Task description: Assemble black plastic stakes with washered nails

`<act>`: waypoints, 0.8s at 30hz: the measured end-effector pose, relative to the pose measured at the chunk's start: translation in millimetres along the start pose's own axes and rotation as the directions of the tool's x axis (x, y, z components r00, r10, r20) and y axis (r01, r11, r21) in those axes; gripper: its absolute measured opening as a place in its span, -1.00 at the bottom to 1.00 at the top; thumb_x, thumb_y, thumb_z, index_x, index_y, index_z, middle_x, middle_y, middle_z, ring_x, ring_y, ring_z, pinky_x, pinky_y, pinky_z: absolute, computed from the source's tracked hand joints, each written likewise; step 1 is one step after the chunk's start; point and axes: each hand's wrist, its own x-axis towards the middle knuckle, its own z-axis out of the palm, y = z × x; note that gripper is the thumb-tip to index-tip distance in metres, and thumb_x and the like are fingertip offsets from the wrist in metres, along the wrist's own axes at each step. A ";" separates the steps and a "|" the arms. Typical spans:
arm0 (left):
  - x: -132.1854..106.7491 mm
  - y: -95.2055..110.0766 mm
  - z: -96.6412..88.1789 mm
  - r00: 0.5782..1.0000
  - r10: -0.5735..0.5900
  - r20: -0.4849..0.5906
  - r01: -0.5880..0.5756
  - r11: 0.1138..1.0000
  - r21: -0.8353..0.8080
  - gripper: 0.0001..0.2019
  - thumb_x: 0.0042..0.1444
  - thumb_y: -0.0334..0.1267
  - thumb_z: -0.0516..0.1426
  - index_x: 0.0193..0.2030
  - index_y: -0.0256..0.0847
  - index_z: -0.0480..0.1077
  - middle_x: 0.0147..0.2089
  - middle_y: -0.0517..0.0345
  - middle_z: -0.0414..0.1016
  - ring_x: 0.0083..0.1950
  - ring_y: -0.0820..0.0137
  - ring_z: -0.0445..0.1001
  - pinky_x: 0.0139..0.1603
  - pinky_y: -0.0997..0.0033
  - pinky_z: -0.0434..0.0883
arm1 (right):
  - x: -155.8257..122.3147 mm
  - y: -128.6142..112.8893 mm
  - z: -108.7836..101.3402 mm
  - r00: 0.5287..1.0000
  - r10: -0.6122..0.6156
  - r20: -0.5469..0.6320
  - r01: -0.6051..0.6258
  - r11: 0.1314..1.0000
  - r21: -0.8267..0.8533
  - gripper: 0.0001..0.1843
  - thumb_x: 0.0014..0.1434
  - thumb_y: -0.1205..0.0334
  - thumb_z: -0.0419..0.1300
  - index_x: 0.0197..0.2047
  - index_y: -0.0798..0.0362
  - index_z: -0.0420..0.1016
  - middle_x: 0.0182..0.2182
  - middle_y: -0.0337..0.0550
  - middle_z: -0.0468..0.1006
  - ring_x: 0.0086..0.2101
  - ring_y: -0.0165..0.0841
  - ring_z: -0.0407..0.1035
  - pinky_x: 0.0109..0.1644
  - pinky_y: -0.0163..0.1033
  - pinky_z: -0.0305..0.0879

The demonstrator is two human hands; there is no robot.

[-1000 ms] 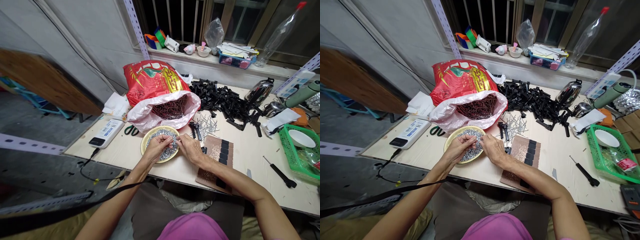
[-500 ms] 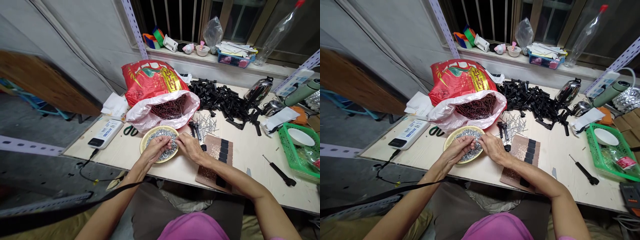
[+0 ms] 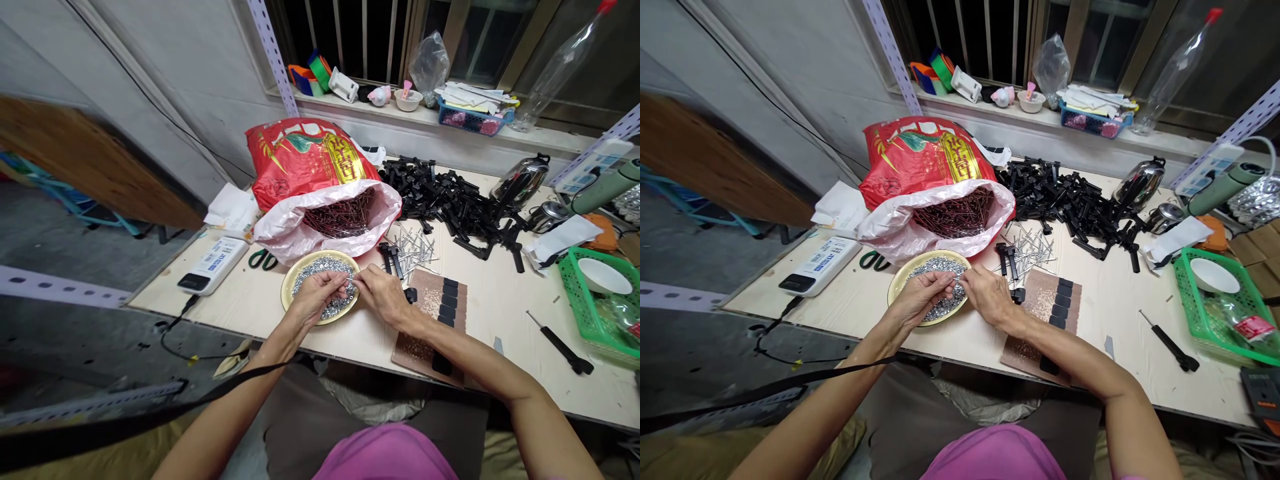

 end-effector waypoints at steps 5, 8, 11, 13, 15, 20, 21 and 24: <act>-4.3 -2.8 4.6 0.987 0.151 -0.056 -0.138 0.973 0.186 -0.56 -0.37 0.03 0.39 -0.49 -0.31 0.46 -0.55 0.22 0.46 -0.55 0.50 0.39 -0.42 0.44 0.41 | -2.3 -0.5 -0.7 1.000 -0.010 0.026 0.011 0.998 -0.056 -0.85 0.30 0.32 0.07 -0.30 0.12 0.42 -0.40 -0.22 0.43 -0.42 -0.46 0.30 -0.37 -0.39 0.18; -7.2 -1.6 4.7 0.989 0.145 -0.040 -0.132 0.961 0.242 -0.57 -0.37 0.06 0.38 -0.54 -0.29 0.44 -0.57 0.23 0.44 -0.56 0.50 0.38 -0.43 0.45 0.39 | -4.1 0.7 -3.3 0.993 -0.097 0.065 0.110 0.966 -0.233 -0.83 0.31 0.37 0.05 -0.28 0.11 0.44 -0.39 -0.18 0.44 -0.40 -0.45 0.30 -0.45 -0.38 0.08; -8.4 2.3 4.7 0.991 0.131 -0.028 -0.122 0.966 0.229 -0.56 -0.37 0.05 0.38 -0.52 -0.29 0.45 -0.54 0.21 0.45 -0.54 0.49 0.38 -0.42 0.44 0.39 | -4.9 2.5 -3.4 0.986 -0.156 0.060 0.167 0.922 -0.348 -0.80 0.33 0.33 0.03 -0.27 0.09 0.46 -0.39 -0.17 0.45 -0.38 -0.43 0.31 -0.47 -0.35 0.03; -7.8 5.1 5.5 0.994 0.105 -0.015 -0.100 0.979 0.178 -0.55 -0.40 0.05 0.39 -0.49 -0.30 0.46 -0.51 0.20 0.46 -0.53 0.49 0.38 -0.40 0.43 0.40 | -4.5 4.2 -1.5 0.988 -0.152 0.008 0.145 0.922 -0.360 -0.78 0.35 0.26 0.01 -0.23 0.08 0.45 -0.38 -0.17 0.46 -0.38 -0.43 0.31 -0.46 -0.35 0.05; -6.4 6.7 6.6 0.996 0.084 -0.003 -0.084 0.989 0.124 -0.54 -0.43 0.02 0.40 -0.48 -0.30 0.44 -0.52 0.22 0.45 -0.54 0.51 0.36 -0.40 0.43 0.39 | -4.0 5.8 0.8 0.986 -0.161 -0.040 0.136 0.924 -0.357 -0.78 0.36 0.22 0.00 -0.21 0.08 0.45 -0.36 -0.17 0.46 -0.37 -0.44 0.31 -0.43 -0.36 0.08; -6.0 3.1 7.5 0.988 0.157 -0.014 -0.153 0.978 0.145 -0.58 -0.39 -0.01 0.39 -0.51 -0.28 0.40 -0.59 0.28 0.39 -0.57 0.54 0.31 -0.45 0.47 0.32 | -5.2 7.4 2.4 0.972 -0.228 -0.064 0.189 0.910 -0.368 -0.79 0.34 0.32 0.01 -0.26 0.08 0.45 -0.39 -0.16 0.45 -0.35 -0.41 0.31 -0.38 -0.34 0.11; -6.9 2.0 7.3 0.983 0.185 -0.020 -0.179 0.969 0.173 -0.60 -0.36 -0.01 0.38 -0.52 -0.28 0.40 -0.60 0.29 0.38 -0.58 0.54 0.30 -0.45 0.48 0.30 | -5.8 7.1 1.7 0.972 -0.229 -0.056 0.195 0.914 -0.356 -0.78 0.34 0.33 -0.01 -0.27 0.08 0.45 -0.39 -0.16 0.45 -0.35 -0.40 0.31 -0.37 -0.33 0.11; -10.1 0.7 6.5 0.968 0.248 -0.021 -0.235 0.938 0.253 -0.64 -0.27 0.00 0.35 -0.54 -0.26 0.41 -0.61 0.28 0.37 -0.58 0.53 0.30 -0.44 0.48 0.27 | -7.5 6.1 -0.5 0.983 -0.181 -0.020 0.170 0.951 -0.257 -0.77 0.36 0.29 -0.02 -0.24 0.08 0.45 -0.37 -0.14 0.46 -0.34 -0.39 0.33 -0.36 -0.33 0.12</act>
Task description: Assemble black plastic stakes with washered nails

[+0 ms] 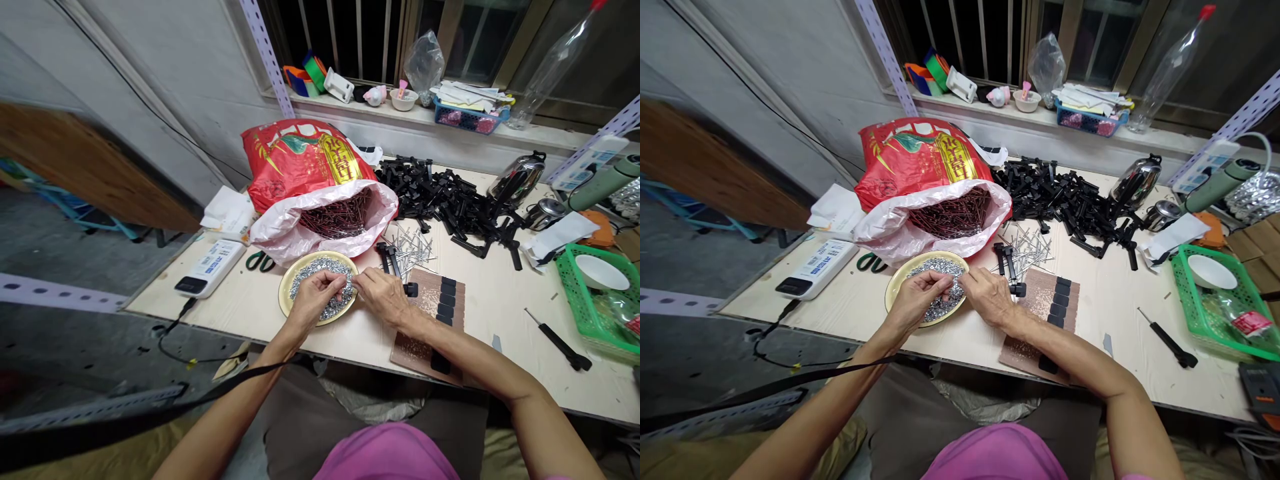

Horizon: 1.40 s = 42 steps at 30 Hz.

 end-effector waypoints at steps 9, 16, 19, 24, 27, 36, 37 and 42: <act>1.8 0.3 -1.5 0.996 -0.074 0.051 0.073 0.997 0.030 -0.60 -0.31 0.07 0.34 -0.53 -0.26 0.42 -0.57 0.21 0.43 -0.54 0.47 0.35 -0.40 0.43 0.33 | -1.2 3.8 -1.2 0.975 0.172 0.141 -0.205 0.940 0.273 -0.84 0.31 0.24 0.08 -0.22 0.08 0.46 -0.37 -0.18 0.47 -0.40 -0.42 0.33 -0.35 -0.36 0.15; 2.6 0.5 -0.6 0.994 -0.051 0.095 0.047 0.998 0.046 -0.60 -0.30 0.06 0.35 -0.53 -0.24 0.40 -0.65 0.29 0.36 -0.59 0.49 0.32 -0.47 0.46 0.28 | -0.6 1.7 -0.3 0.923 0.260 0.284 -0.377 0.754 0.537 -0.82 0.29 0.23 0.09 -0.30 0.12 0.43 -0.45 -0.26 0.47 -0.46 -0.47 0.33 -0.38 -0.39 0.18; 3.7 1.0 0.6 0.995 -0.052 0.081 0.050 0.998 0.032 -0.59 -0.31 0.07 0.35 -0.53 -0.24 0.40 -0.64 0.28 0.37 -0.60 0.50 0.32 -0.48 0.46 0.29 | -0.7 -1.6 -1.7 0.961 0.234 0.148 -0.274 0.885 0.376 -0.93 0.24 0.30 0.15 -0.21 0.10 0.42 -0.32 -0.18 0.51 -0.35 -0.42 0.36 -0.33 -0.37 0.17; 2.9 2.2 1.1 0.996 -0.028 0.080 0.024 0.998 0.053 -0.62 -0.27 0.05 0.34 -0.53 -0.24 0.42 -0.65 0.28 0.36 -0.58 0.49 0.32 -0.47 0.46 0.29 | -0.2 -5.5 -3.7 0.962 0.227 0.152 -0.250 0.957 0.149 -0.85 0.32 0.24 0.06 -0.23 0.07 0.43 -0.36 -0.15 0.51 -0.39 -0.39 0.38 -0.41 -0.34 0.08; 3.9 1.7 0.2 0.995 -0.042 0.085 0.039 0.998 0.041 -0.64 -0.29 0.02 0.35 -0.52 -0.24 0.43 -0.64 0.28 0.37 -0.59 0.50 0.32 -0.48 0.47 0.29 | 0.0 -4.2 -2.4 0.947 0.250 0.203 -0.282 0.948 0.145 -0.82 0.34 0.21 0.04 -0.23 0.05 0.44 -0.35 -0.17 0.53 -0.38 -0.39 0.40 -0.42 -0.35 0.09; 9.9 -2.7 -3.1 0.987 -0.147 0.069 0.154 0.982 -0.112 -0.60 -0.44 -0.06 0.42 -0.55 -0.29 0.42 -0.65 0.28 0.37 -0.62 0.55 0.30 -0.54 0.52 0.28 | -5.5 2.9 -3.1 0.969 0.204 0.140 -0.228 0.958 0.176 -0.85 0.29 0.28 0.09 -0.10 0.06 0.44 -0.24 -0.15 0.50 -0.30 -0.40 0.41 -0.32 -0.35 0.23; 9.8 -2.4 -3.0 0.986 -0.151 0.065 0.158 0.980 -0.118 -0.60 -0.44 -0.06 0.42 -0.55 -0.30 0.42 -0.64 0.27 0.38 -0.61 0.55 0.31 -0.54 0.53 0.29 | -5.5 2.5 -4.0 0.971 0.204 0.122 -0.220 0.964 0.146 -0.84 0.31 0.28 0.07 -0.13 0.07 0.46 -0.25 -0.14 0.49 -0.32 -0.40 0.40 -0.34 -0.35 0.22; 9.1 1.9 -5.8 0.969 -0.213 0.124 0.236 0.949 -0.210 -0.63 -0.33 -0.08 0.40 -0.47 -0.34 0.49 -0.53 0.17 0.48 -0.53 0.53 0.37 -0.47 0.53 0.39 | -5.1 2.4 -6.1 0.983 0.181 0.034 -0.184 0.978 0.095 -0.80 0.32 0.26 0.05 -0.16 0.08 0.49 -0.29 -0.14 0.47 -0.35 -0.42 0.36 -0.35 -0.35 0.18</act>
